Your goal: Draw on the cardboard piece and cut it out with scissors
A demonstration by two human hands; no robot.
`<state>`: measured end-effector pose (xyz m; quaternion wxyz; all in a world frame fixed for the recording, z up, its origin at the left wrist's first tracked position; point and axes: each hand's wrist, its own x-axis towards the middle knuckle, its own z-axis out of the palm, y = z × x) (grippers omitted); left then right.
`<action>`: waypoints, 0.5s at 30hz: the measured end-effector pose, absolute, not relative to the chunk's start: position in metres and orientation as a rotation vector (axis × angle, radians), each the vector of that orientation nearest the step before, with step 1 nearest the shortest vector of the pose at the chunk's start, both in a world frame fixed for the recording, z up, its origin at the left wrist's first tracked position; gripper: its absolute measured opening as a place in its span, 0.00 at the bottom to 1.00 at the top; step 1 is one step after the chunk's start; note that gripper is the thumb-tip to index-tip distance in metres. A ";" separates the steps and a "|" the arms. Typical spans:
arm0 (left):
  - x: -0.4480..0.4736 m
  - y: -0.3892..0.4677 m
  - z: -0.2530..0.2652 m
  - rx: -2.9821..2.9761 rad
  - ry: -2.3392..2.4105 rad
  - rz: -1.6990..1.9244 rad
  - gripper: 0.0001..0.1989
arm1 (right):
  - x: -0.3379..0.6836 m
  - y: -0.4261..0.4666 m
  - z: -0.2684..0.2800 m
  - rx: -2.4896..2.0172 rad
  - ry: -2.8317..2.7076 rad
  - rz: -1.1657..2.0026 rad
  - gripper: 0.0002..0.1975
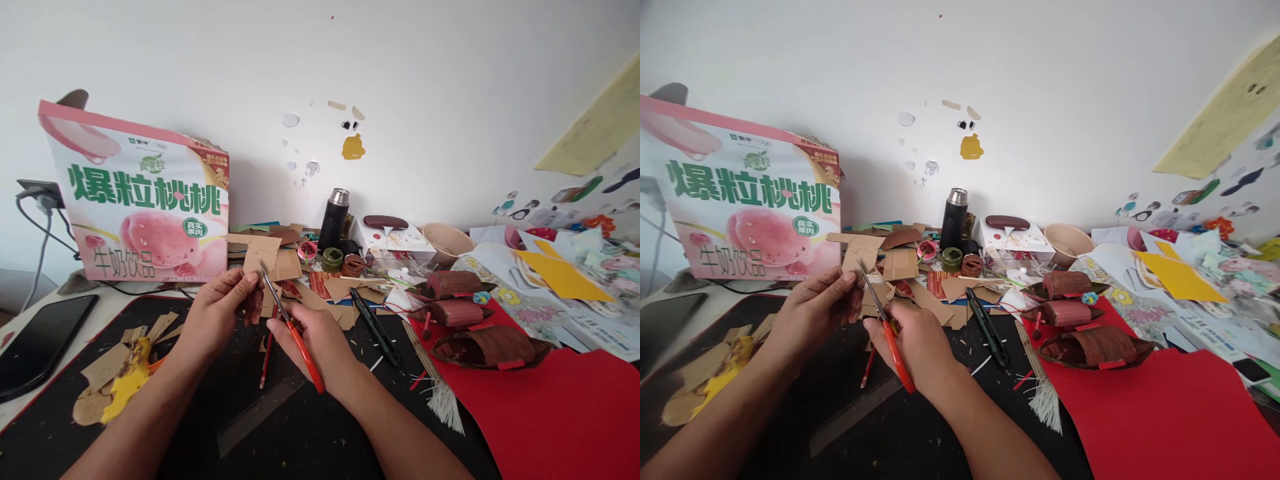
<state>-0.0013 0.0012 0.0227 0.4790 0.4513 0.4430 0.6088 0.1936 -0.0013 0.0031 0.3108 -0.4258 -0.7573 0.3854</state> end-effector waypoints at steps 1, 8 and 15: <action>-0.002 0.001 0.022 1.113 1.089 1.479 0.22 | 0.194 -0.001 0.003 -1.123 -2.004 1.012 0.11; -0.008 -0.001 0.026 1.121 1.117 1.420 0.17 | 0.192 -0.003 0.003 -1.118 -2.049 0.919 0.13; -0.007 0.001 0.026 1.180 1.155 1.397 0.18 | 0.191 -0.005 0.006 -1.028 -2.047 1.082 0.13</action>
